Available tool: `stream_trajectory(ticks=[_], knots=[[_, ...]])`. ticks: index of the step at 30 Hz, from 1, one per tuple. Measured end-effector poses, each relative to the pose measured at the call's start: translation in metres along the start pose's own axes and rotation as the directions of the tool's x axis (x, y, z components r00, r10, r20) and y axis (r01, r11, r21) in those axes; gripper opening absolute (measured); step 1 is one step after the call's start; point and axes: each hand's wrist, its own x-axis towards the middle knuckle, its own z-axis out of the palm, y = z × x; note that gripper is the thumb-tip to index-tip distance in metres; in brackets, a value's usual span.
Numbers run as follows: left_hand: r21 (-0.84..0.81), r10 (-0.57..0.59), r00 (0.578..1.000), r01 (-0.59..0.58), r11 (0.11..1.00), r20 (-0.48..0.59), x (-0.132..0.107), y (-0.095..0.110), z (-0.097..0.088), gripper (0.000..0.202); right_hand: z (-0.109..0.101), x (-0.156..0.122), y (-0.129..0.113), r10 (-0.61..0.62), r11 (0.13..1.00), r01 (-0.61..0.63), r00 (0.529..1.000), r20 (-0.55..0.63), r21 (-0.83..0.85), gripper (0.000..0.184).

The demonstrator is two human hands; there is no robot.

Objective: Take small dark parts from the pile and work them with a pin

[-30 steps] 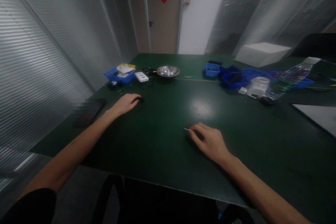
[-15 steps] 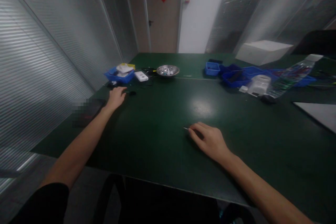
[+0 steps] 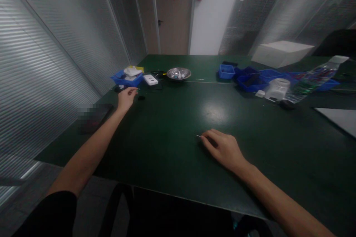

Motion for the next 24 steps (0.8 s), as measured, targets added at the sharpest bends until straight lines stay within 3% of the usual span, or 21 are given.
stream_trajectory(ticks=[6, 13, 20, 24], knots=[[-0.117, -0.169, 0.983, 0.176, 0.977, 0.068, 0.000, -0.007, 0.004, 0.032, 0.000, 0.000, -0.001, -0.026, 1.000, 0.026, 0.999, -0.026, -0.003, 0.030], [-0.228, -0.246, 0.967, 0.254, 0.940, 0.062, 0.002, -0.013, 0.008, 0.030, 0.000, 0.000, -0.001, -0.005, 1.000, 0.005, 1.000, -0.005, -0.012, 0.030], [-0.590, -0.510, 0.846, 0.493, 0.639, 0.155, 0.005, -0.016, 0.009, 0.017, 0.000, 0.000, -0.001, -0.013, 1.000, 0.013, 1.000, -0.010, 0.004, 0.031], [-0.635, -0.525, 0.835, 0.498, 0.590, 0.167, 0.006, -0.019, 0.004, 0.013, 0.001, -0.001, -0.001, -0.022, 1.000, 0.022, 1.000, -0.011, 0.005, 0.032]])
